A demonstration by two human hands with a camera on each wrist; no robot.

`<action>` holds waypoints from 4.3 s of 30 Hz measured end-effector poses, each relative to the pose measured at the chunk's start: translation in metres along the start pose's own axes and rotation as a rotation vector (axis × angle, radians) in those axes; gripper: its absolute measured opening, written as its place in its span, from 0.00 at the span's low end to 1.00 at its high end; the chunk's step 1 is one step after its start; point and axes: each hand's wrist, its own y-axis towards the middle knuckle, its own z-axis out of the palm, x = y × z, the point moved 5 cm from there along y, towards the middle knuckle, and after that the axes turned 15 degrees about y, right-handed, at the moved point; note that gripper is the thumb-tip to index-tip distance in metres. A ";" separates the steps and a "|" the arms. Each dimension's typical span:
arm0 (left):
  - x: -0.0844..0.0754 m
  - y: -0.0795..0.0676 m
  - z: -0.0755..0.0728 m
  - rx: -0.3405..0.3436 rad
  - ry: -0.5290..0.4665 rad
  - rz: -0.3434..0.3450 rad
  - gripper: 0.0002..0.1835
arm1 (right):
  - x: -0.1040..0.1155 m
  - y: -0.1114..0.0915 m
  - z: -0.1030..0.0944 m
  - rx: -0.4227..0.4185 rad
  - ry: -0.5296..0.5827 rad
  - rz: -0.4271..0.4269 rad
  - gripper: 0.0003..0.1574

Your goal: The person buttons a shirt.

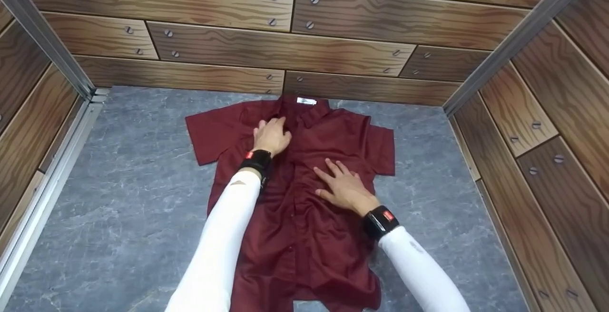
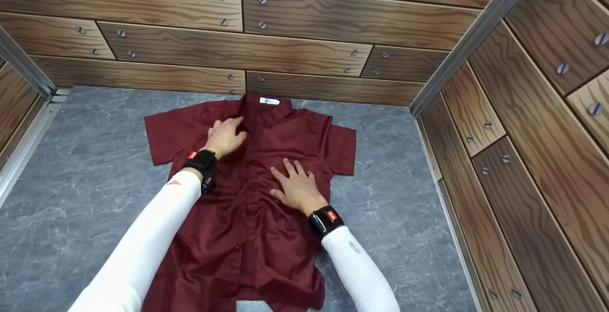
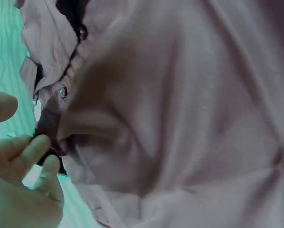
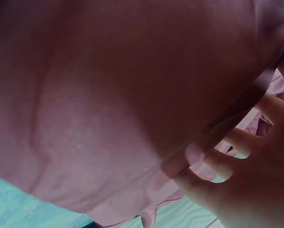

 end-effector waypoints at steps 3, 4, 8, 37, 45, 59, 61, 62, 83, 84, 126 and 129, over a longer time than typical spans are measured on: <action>-0.008 -0.001 0.001 0.078 -0.135 0.095 0.39 | -0.001 0.000 0.000 0.006 -0.006 -0.002 0.42; -0.010 -0.003 0.003 0.118 -0.176 0.131 0.42 | -0.001 0.000 -0.001 0.008 -0.006 -0.004 0.42; -0.011 -0.012 0.008 0.188 -0.216 0.267 0.45 | -0.001 0.001 -0.001 0.021 -0.015 -0.007 0.43; 0.153 -0.166 -0.003 -0.062 0.187 -0.098 0.33 | -0.082 -0.061 -0.043 -0.349 0.058 0.339 0.39; 0.151 -0.178 0.006 0.029 0.007 -0.072 0.26 | -0.087 -0.072 -0.034 -0.123 0.371 0.250 0.30; 0.137 -0.149 -0.007 -0.190 -0.791 -0.167 0.09 | -0.088 -0.062 -0.057 -0.494 1.049 0.177 0.18; 0.137 -0.148 -0.006 -0.193 -0.809 -0.190 0.11 | -0.087 -0.062 -0.053 -0.424 1.014 0.224 0.26; 0.137 -0.148 -0.004 -0.172 -0.811 -0.189 0.13 | -0.087 -0.063 -0.049 -0.360 0.989 0.247 0.28; 0.136 -0.149 0.001 -0.176 -0.998 -0.241 0.11 | -0.083 -0.062 -0.051 -0.288 1.231 0.194 0.24; 0.136 -0.149 0.000 -0.172 -0.995 -0.241 0.10 | -0.084 -0.062 -0.053 -0.314 1.203 0.195 0.24; 0.124 -0.154 -0.017 -0.298 -0.678 -0.166 0.10 | -0.094 -0.096 -0.060 -0.351 0.955 0.163 0.20; 0.128 -0.158 -0.007 -0.259 -0.587 -0.180 0.12 | -0.092 -0.097 -0.052 -0.281 0.894 0.114 0.16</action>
